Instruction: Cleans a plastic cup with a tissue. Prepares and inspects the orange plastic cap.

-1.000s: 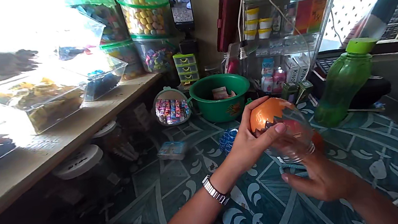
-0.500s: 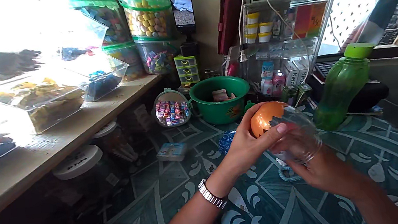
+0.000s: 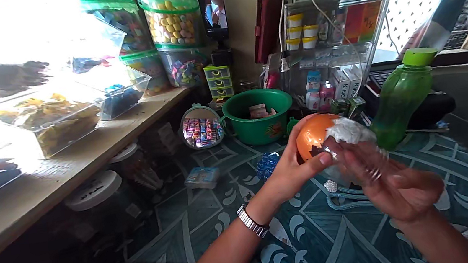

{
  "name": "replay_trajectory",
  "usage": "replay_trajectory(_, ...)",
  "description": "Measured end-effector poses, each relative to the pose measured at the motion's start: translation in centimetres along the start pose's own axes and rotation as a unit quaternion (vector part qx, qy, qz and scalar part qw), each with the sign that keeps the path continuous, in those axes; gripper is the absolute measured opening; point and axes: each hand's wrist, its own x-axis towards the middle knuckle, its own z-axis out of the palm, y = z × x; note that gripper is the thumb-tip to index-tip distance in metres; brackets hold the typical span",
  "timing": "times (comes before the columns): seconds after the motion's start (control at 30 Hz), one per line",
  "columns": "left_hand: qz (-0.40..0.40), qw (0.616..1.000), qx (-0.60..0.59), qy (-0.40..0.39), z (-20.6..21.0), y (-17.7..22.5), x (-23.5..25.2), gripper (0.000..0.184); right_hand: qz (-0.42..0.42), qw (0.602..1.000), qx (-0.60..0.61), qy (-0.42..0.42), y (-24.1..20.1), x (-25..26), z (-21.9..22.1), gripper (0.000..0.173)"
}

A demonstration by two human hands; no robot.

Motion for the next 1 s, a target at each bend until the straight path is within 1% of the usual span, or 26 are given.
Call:
replay_trajectory(0.13,0.014,0.999,0.035,-0.027,0.1,-0.2,-0.3,0.093,0.042,0.994,-0.082,-0.052,-0.5,-0.6,0.1,0.06)
replay_trajectory(0.2,0.03,0.998,0.039,-0.042,0.2,-0.2,-0.4,0.092,0.051,0.985,-0.153,-0.061,-0.6,-0.9,0.2,0.061)
replay_trajectory(0.23,0.038,0.997,0.052,-0.047,0.3,0.0,-0.5,0.094,0.051,0.974,-0.209,-0.065,-0.6,-1.0,0.4,0.059)
replay_trajectory(0.27,0.042,0.995,0.072,-0.047,0.3,0.2,-0.6,0.095,0.048,0.954,-0.288,-0.068,-0.7,-1.0,0.6,0.055)
replay_trajectory(0.3,0.04,0.994,0.092,-0.044,0.4,0.5,-0.6,0.094,0.046,0.92,-0.384,-0.063,-0.7,-1.0,0.9,0.052)
replay_trajectory(0.37,0.025,0.992,0.123,-0.033,0.3,0.7,-0.5,0.09,0.035,0.837,-0.546,-0.03,-0.3,-1.0,1.4,0.044)
replay_trajectory(0.4,0.015,0.991,0.132,-0.028,0.3,0.8,-0.4,0.087,0.03,0.812,-0.582,-0.027,-0.1,-1.0,1.3,0.042)
replay_trajectory(0.43,0.012,0.99,0.137,-0.028,0.2,0.8,-0.4,0.086,0.025,0.805,-0.591,-0.034,-0.1,-1.1,1.1,0.043)
replay_trajectory(0.5,0.043,0.988,0.137,-0.051,0.0,0.8,-0.4,0.089,0.017,0.818,-0.57,-0.076,-0.5,-0.9,0.5,0.044)
replay_trajectory(0.53,0.063,0.987,0.126,-0.073,-0.2,0.6,-0.4,0.091,0.019,0.834,-0.543,-0.097,-0.7,-0.8,0.3,0.044)
replay_trajectory(0.6,0.088,0.985,0.099,-0.111,-0.8,0.4,-0.3,0.093,0.028,0.879,-0.46,-0.125,-0.6,-0.6,0.4,0.045)
replay_trajectory(0.63,0.093,0.983,0.093,-0.126,-1.2,0.3,-0.1,0.093,0.029,0.895,-0.428,-0.125,-0.5,-0.6,0.4,0.045)
replay_trajectory(0.7,0.081,0.984,0.083,-0.138,-1.8,0.2,0.1,0.093,0.031,0.915,-0.392,-0.091,-0.1,-0.5,0.4,0.046)
replay_trajectory(0.73,0.069,0.984,0.085,-0.142,-2.0,0.3,0.2,0.095,0.028,0.914,-0.4,-0.069,-0.1,-0.4,0.5,0.046)
replay_trajectory(0.77,0.053,0.983,0.094,-0.146,-2.2,0.6,0.3,0.099,0.02,0.903,-0.427,-0.049,0.0,-0.3,0.6,0.044)
replay_trajectory(0.8,0.037,0.982,0.11,-0.148,-2.2,1.1,0.2,0.103,0.004,0.877,-0.478,-0.044,-0.1,-0.1,0.6,0.039)
replay_trajectory(0.83,0.029,0.981,0.132,-0.142,-2.0,1.6,0.1,0.107,-0.02,0.834,-0.549,-0.049,-0.3,0.0,0.6,0.033)
replay_trajectory(0.9,0.033,0.977,0.175,-0.114,-1.3,2.2,-0.1,0.115,-0.075,0.703,-0.706,-0.048,-0.3,0.1,0.5,0.022)
replay_trajectory(0.93,0.037,0.977,0.191,-0.087,-0.8,2.2,-0.2,0.116,-0.095,0.64,-0.761,-0.046,0.0,0.2,0.6,0.018)
replay_trajectory(0.97,0.037,0.978,0.2,-0.041,-0.2,1.9,-0.3,0.111,-0.107,0.606,-0.787,-0.041,0.4,0.3,0.7,0.017)
replay_trajectory(1.0,0.035,0.98,0.195,-0.003,0.2,1.7,-0.3,0.104,-0.112,0.601,-0.791,-0.032,0.9,0.2,0.8,0.022)
